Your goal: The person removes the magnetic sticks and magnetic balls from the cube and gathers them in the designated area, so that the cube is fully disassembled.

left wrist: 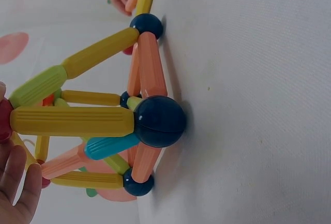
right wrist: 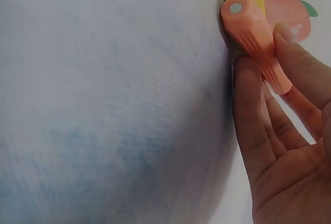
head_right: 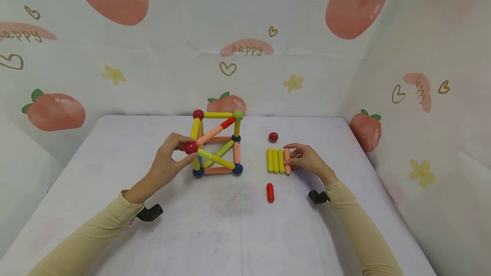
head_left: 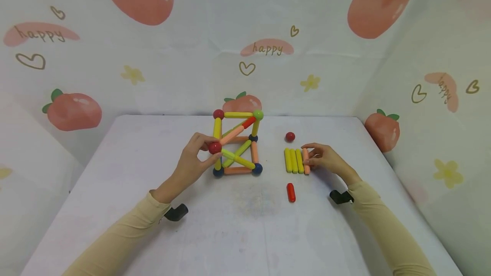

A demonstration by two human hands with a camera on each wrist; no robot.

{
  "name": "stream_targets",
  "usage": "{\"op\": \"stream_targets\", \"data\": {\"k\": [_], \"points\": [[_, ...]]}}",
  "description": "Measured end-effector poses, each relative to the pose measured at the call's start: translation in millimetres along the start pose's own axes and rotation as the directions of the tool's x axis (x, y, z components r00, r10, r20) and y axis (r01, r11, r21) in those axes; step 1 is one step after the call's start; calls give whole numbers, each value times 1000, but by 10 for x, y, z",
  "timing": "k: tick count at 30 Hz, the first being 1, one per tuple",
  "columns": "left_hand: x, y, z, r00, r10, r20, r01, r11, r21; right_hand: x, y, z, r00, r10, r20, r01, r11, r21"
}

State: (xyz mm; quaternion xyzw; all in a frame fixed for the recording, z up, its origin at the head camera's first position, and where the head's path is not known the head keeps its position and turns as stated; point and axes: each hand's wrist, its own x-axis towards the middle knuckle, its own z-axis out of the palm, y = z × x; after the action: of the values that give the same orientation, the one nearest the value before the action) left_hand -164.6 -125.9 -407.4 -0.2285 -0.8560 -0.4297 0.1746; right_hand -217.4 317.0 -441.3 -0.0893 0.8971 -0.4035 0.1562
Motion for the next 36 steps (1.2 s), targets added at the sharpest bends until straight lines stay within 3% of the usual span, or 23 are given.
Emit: {"op": "stream_targets", "data": {"k": [36], "points": [[-4,-1,11,1000,9,-7,-9,1000,3,79,30,12,998,16,66,-13,999,-40]]}}
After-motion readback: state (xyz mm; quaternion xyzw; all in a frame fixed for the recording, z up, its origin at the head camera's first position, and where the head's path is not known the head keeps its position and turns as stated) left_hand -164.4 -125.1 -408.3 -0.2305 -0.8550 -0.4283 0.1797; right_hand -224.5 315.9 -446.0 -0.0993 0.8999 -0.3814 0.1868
